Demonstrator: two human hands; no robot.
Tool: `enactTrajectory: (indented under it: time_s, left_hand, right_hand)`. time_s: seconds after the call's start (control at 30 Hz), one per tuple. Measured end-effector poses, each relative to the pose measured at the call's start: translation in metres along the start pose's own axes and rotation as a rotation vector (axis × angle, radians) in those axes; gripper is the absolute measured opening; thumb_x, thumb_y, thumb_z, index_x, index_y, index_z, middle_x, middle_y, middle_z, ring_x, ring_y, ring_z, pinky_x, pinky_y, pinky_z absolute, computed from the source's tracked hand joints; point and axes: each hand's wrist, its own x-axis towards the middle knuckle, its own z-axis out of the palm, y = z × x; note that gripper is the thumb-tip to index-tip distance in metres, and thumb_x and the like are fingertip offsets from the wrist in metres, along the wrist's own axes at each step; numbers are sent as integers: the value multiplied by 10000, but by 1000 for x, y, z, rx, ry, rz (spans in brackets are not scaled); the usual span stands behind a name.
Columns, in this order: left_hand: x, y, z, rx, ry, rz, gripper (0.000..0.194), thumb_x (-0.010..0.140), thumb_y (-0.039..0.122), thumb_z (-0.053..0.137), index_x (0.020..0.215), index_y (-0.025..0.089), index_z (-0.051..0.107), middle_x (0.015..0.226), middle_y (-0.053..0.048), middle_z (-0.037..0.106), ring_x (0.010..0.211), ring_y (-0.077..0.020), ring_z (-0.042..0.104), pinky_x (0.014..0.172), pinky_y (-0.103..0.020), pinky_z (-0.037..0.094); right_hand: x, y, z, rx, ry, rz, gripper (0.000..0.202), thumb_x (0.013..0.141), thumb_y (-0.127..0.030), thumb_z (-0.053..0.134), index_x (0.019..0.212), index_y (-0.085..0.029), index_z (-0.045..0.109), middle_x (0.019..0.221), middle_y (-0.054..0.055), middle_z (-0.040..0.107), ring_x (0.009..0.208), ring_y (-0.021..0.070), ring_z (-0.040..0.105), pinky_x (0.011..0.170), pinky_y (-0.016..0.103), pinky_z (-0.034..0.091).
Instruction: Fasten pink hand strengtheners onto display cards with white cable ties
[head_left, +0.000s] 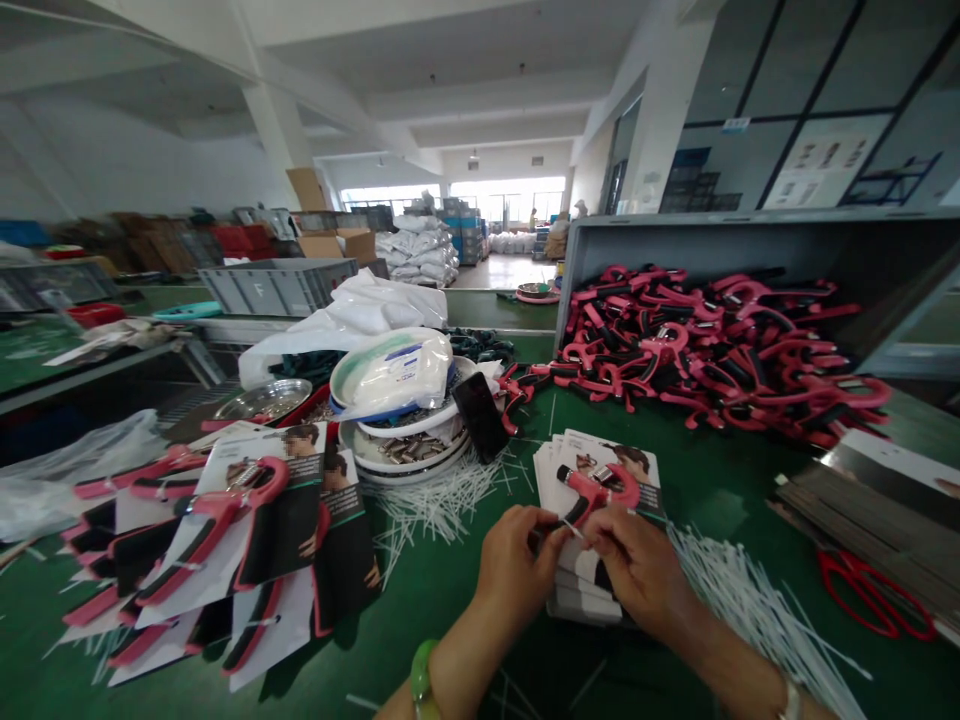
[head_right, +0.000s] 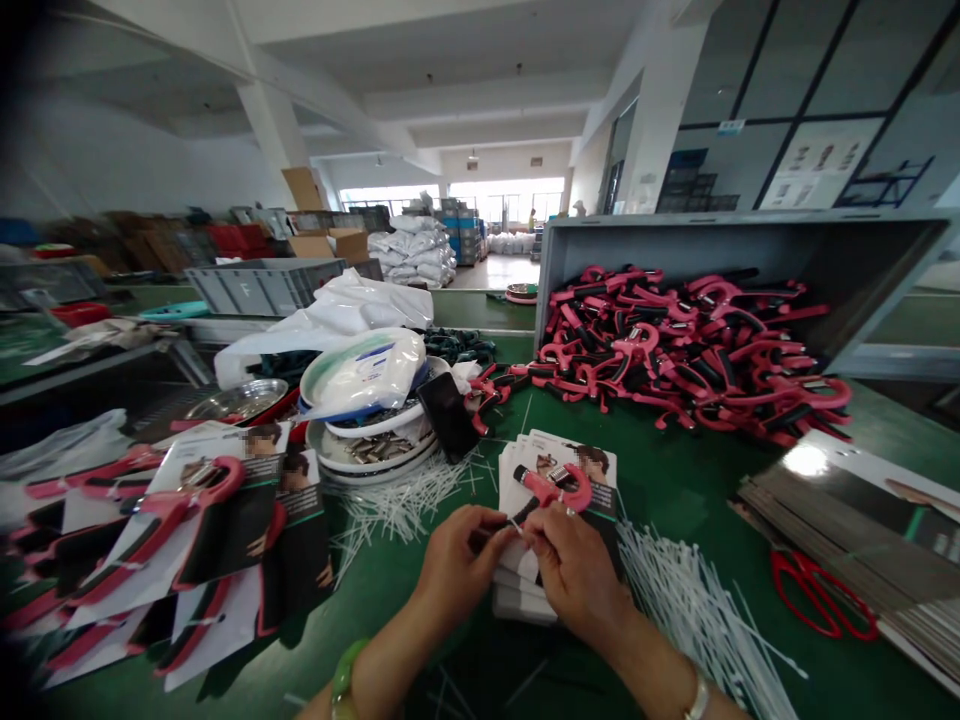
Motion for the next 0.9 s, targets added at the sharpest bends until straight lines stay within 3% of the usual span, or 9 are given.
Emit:
enactTrajectory:
  time_s: [0.23, 0.4, 0.53, 0.67, 0.73, 0.83, 0.9]
  left_hand:
    - [-1, 4, 4, 26, 0, -53, 206, 812, 360, 594, 940, 216, 666, 857, -17, 627, 614, -123, 554, 601, -251, 442]
    - [8, 10, 11, 51, -35, -113, 250, 747, 439, 649, 899, 246, 696, 855, -19, 595, 750, -161, 601, 668, -260, 465]
    - [14, 8, 7, 72, -44, -91, 247, 747, 433, 650, 883, 232, 696, 871, -21, 591, 724, -148, 597, 662, -258, 476]
    - [24, -8, -7, 130, 49, -32, 226, 796, 339, 606, 949, 194, 687, 904, -44, 625, 821, -170, 608, 748, -293, 485]
    - [27, -16, -11, 121, 42, 2, 242, 791, 347, 617, 952, 184, 694, 861, -45, 645, 810, -177, 611, 756, -309, 491]
    - [27, -20, -8, 98, 13, 50, 267, 792, 387, 619, 957, 195, 705, 826, -41, 665, 749, -173, 614, 720, -315, 507]
    - [24, -18, -5, 90, 35, 82, 263, 810, 381, 599, 973, 203, 704, 883, -52, 680, 811, -182, 628, 760, -324, 512]
  right_hand:
    - [-17, 0, -1, -190, -109, -191, 237, 872, -124, 382, 757, -193, 578, 686, 49, 636, 667, 174, 602, 611, 272, 453]
    - [-13, 0, -2, -126, -60, -202, 239, 877, -116, 374, 795, -192, 585, 728, 52, 659, 707, 165, 620, 660, 269, 475]
    - [-17, -1, -7, -118, -5, -190, 195, 879, -134, 397, 790, -198, 558, 695, 34, 645, 667, 160, 604, 626, 264, 476]
    - [-30, -5, -17, -147, 109, -63, 165, 893, -163, 399, 797, -211, 524, 653, 4, 617, 623, 147, 600, 680, 279, 491]
    - [-37, 3, -22, -148, 111, 62, 172, 897, -174, 396, 784, -216, 518, 632, -10, 601, 590, 134, 593, 640, 258, 490]
    - [-48, 40, -42, -219, 68, 292, 184, 901, -231, 393, 785, -207, 533, 649, 8, 605, 588, 140, 595, 538, 239, 454]
    - [-60, 78, -68, -401, -1, 424, 179, 878, -283, 427, 806, -197, 568, 725, 54, 637, 688, 187, 623, 607, 296, 455]
